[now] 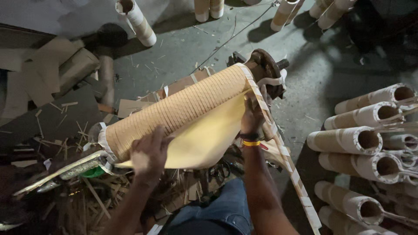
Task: The person wraps a long strip of paper around a rotating cylindrical core mounted on a lathe. They use a hammer to tap the paper strip into place and secure it with white tape. The person repeatedly adjusts the paper and hammers the edges to ensure a tight fit.
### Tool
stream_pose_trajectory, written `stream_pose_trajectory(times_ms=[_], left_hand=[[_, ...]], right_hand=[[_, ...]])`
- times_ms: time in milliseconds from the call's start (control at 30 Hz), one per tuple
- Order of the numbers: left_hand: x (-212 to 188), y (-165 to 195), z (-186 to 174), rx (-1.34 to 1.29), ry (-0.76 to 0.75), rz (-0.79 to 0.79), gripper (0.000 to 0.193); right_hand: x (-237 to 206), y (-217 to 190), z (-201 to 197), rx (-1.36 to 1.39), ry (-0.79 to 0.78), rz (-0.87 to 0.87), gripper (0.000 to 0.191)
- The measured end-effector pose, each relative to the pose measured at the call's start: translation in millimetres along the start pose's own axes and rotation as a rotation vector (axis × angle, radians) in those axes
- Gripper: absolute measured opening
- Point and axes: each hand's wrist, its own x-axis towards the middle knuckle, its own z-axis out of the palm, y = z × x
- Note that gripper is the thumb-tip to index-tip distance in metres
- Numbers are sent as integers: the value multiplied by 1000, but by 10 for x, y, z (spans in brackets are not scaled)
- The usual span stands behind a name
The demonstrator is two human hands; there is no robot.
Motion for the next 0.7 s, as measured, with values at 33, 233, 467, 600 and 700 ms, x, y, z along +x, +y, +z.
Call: stream_pose_trajectory(times_ms=[33, 233, 467, 600, 700], left_hand=[[-58, -33, -57, 31, 26, -33, 39], [-175, -425, -6, 352, -454, -179, 22], [-109, -485, 380, 823, -64, 152, 65], [-48, 113, 202, 286, -757, 81, 69], [27, 151, 94, 305, -1010, 50, 73]], right_hand=[[-17, -13, -1, 165, -30, 79, 58], [70, 1, 47, 168, -67, 193, 37], [138, -180, 103, 203, -24, 39, 30], [169, -120, 145, 110, 51, 72, 26], [133, 54, 131, 86, 120, 109, 25]])
